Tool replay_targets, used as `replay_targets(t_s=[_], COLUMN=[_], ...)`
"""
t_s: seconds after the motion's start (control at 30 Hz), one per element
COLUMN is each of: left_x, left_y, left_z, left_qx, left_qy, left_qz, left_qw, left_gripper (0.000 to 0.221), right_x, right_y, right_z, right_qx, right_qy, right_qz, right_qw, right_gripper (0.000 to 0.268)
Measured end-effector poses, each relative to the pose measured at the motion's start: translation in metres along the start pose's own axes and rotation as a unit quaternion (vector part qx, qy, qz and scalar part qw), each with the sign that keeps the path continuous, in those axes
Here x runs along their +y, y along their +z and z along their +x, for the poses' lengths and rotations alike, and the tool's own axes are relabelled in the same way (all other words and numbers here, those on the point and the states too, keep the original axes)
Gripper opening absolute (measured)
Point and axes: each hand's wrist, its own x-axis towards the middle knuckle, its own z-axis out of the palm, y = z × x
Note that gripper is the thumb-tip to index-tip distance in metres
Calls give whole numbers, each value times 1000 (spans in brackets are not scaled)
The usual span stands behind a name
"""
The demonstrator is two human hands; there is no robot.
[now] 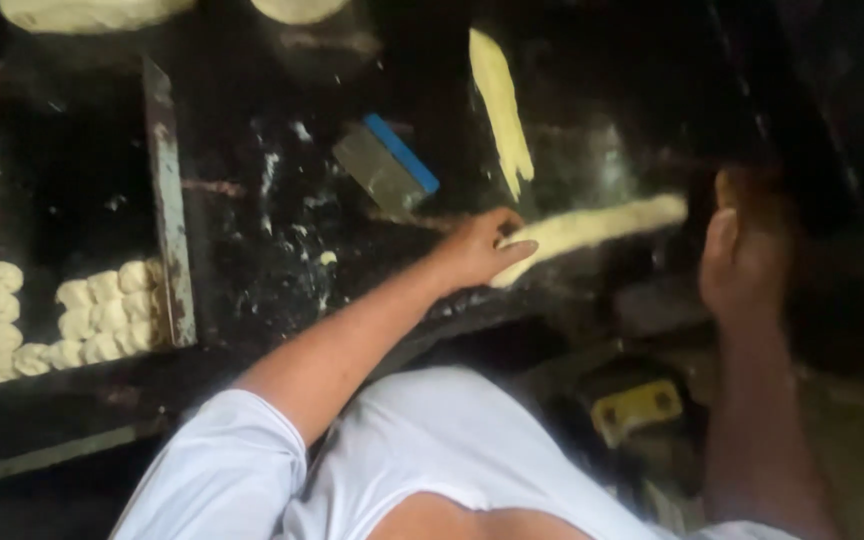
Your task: The recorder is seen preparing pieces of dough and placing them into a baking tray.
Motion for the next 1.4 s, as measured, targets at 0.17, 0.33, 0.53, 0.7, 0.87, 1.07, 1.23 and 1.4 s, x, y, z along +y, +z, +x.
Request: replay_targets(t_s=[0.17, 0.33, 0.53, 0.7, 0.87, 1.07, 1.23, 1.4], left_x=[24, 42, 23, 2, -10, -39, -61, -69], left_y=[-8, -33, -42, -45, -64, -68, -62, -76], left_z=[-20, -38, -54, -58, -63, -72, -76, -89], left_qx=[26, -44, -51, -43, -40, -36, -14, 4], left_qy=[77, -28, -4, -24, -7, 22, 39, 21], left_qz=[100, -144, -163, -150, -168, -192, -172, -145], left_qw=[992, 988, 985, 988, 985, 980, 984, 989], left_gripper=[54, 40, 36, 38, 41, 36, 34, 30], right_x=[-33, -52, -79, -99, -152, -179, -197, -204], right_y=[16, 31, 31, 48, 57, 67, 89, 117], right_z=[-7, -18, -22, -38, -46, -60, -75, -98], right_qx=[-6, -201, -140, -125, -121, -152, -149, -156], right_qy=[-74, 82, -76, -85, -82, -79, -123, -110], right_qz=[-178, -91, -120, -61, -17, -163, -135, -78], right_qw=[981, 972, 980, 987, 989, 972, 972, 979], right_gripper=[62, 63, 55, 53, 44, 50, 52, 50])
